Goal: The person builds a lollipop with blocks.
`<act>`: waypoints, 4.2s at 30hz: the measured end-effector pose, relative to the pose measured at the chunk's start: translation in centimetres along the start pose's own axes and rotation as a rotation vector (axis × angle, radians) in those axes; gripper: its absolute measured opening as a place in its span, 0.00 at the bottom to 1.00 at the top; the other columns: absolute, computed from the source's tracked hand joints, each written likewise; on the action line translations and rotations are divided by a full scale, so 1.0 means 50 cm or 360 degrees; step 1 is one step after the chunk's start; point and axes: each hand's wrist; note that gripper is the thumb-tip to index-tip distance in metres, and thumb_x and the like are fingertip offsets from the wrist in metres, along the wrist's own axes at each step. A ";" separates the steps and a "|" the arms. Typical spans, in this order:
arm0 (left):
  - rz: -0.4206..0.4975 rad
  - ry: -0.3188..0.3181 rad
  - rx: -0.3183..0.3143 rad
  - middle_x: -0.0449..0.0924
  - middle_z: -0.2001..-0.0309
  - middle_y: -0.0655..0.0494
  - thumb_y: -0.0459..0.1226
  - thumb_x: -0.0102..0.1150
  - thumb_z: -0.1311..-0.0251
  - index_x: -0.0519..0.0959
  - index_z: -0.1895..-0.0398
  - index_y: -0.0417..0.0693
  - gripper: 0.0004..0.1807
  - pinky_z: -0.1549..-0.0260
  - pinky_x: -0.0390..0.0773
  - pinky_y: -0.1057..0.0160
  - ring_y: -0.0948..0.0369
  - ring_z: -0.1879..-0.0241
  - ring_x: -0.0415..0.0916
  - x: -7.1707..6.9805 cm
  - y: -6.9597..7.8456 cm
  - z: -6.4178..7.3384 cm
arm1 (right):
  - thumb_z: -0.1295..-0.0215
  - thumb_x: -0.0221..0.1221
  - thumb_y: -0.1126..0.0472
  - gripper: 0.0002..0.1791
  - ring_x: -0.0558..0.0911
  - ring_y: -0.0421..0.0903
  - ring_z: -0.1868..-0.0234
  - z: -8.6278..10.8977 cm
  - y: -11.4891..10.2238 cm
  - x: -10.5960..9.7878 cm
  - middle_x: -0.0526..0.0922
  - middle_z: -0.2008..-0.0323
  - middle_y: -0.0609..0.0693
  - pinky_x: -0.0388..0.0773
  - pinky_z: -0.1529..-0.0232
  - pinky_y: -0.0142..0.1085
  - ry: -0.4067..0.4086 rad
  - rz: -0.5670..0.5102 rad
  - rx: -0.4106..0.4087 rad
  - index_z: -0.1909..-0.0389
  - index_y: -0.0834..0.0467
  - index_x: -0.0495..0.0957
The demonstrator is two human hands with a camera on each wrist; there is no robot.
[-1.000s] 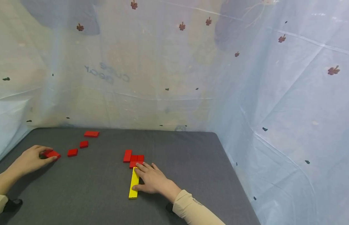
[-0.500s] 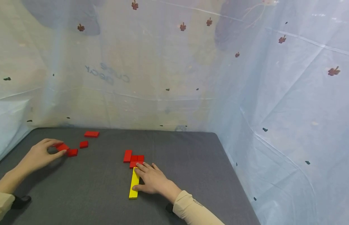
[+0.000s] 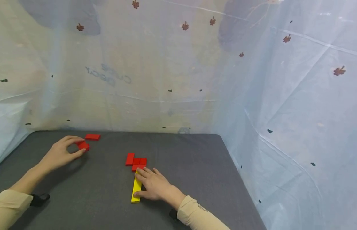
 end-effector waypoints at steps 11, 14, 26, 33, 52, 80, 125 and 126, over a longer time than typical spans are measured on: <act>0.0044 -0.0023 0.0151 0.73 0.44 0.44 0.45 0.66 0.44 0.78 0.45 0.44 0.25 0.58 0.72 0.37 0.43 0.47 0.69 0.054 0.069 -0.050 | 0.36 0.42 0.27 0.43 0.51 0.45 0.24 0.010 -0.013 0.006 0.49 0.24 0.42 0.57 0.30 0.53 -0.0019 0.0069 -0.0079 0.26 0.46 0.54; 0.0065 -0.0049 0.0175 0.72 0.43 0.45 0.45 0.66 0.44 0.78 0.45 0.45 0.25 0.55 0.71 0.37 0.44 0.45 0.69 0.069 0.085 -0.061 | 0.36 0.41 0.27 0.44 0.49 0.45 0.24 0.010 -0.013 0.006 0.48 0.24 0.42 0.57 0.30 0.53 -0.0039 0.0057 -0.0082 0.25 0.46 0.53; 0.0166 -0.0190 0.0248 0.72 0.42 0.49 0.47 0.66 0.44 0.78 0.45 0.48 0.25 0.50 0.73 0.41 0.48 0.43 0.69 0.128 0.158 -0.102 | 0.38 0.40 0.25 0.44 0.50 0.44 0.24 0.008 -0.012 0.008 0.48 0.24 0.41 0.59 0.31 0.53 -0.0040 0.0058 -0.0081 0.26 0.45 0.53; 0.0203 -0.0264 0.0309 0.72 0.43 0.51 0.47 0.67 0.45 0.78 0.45 0.50 0.24 0.48 0.73 0.44 0.50 0.43 0.70 0.173 0.193 -0.119 | 0.38 0.39 0.25 0.44 0.48 0.44 0.24 0.007 -0.011 0.009 0.47 0.24 0.41 0.59 0.31 0.52 -0.0048 0.0071 -0.0084 0.26 0.44 0.53; 0.0255 -0.0550 0.0365 0.74 0.43 0.59 0.50 0.66 0.44 0.80 0.48 0.54 0.22 0.45 0.74 0.49 0.55 0.43 0.72 0.279 0.258 -0.157 | 0.35 0.40 0.28 0.44 0.50 0.48 0.24 0.008 -0.008 0.012 0.49 0.24 0.46 0.59 0.30 0.44 -0.0012 0.0072 -0.0162 0.26 0.50 0.55; 0.0103 -0.0865 0.0491 0.75 0.42 0.56 0.50 0.66 0.44 0.80 0.49 0.55 0.21 0.43 0.73 0.50 0.54 0.42 0.72 0.332 0.306 -0.169 | 0.35 0.40 0.28 0.43 0.51 0.49 0.24 0.012 -0.008 0.001 0.48 0.24 0.46 0.58 0.29 0.44 -0.0044 0.0074 -0.0173 0.26 0.50 0.54; 0.0104 -0.0760 0.0368 0.75 0.43 0.57 0.49 0.60 0.38 0.79 0.45 0.57 0.19 0.43 0.72 0.48 0.55 0.42 0.73 0.320 0.283 -0.170 | 0.37 0.41 0.27 0.44 0.51 0.46 0.24 0.009 -0.008 0.003 0.50 0.24 0.44 0.57 0.29 0.48 -0.0006 0.0110 -0.0148 0.26 0.48 0.55; 0.0110 -0.0726 0.0365 0.75 0.43 0.57 0.48 0.60 0.37 0.79 0.45 0.57 0.19 0.43 0.73 0.47 0.54 0.42 0.73 0.314 0.278 -0.170 | 0.37 0.41 0.27 0.44 0.51 0.46 0.24 0.008 -0.008 0.004 0.50 0.24 0.44 0.57 0.29 0.48 -0.0002 0.0107 -0.0147 0.26 0.48 0.55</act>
Point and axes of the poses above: each hand's wrist, its own z-axis away from the middle knuckle, its own x-axis out of the palm, y = z × x
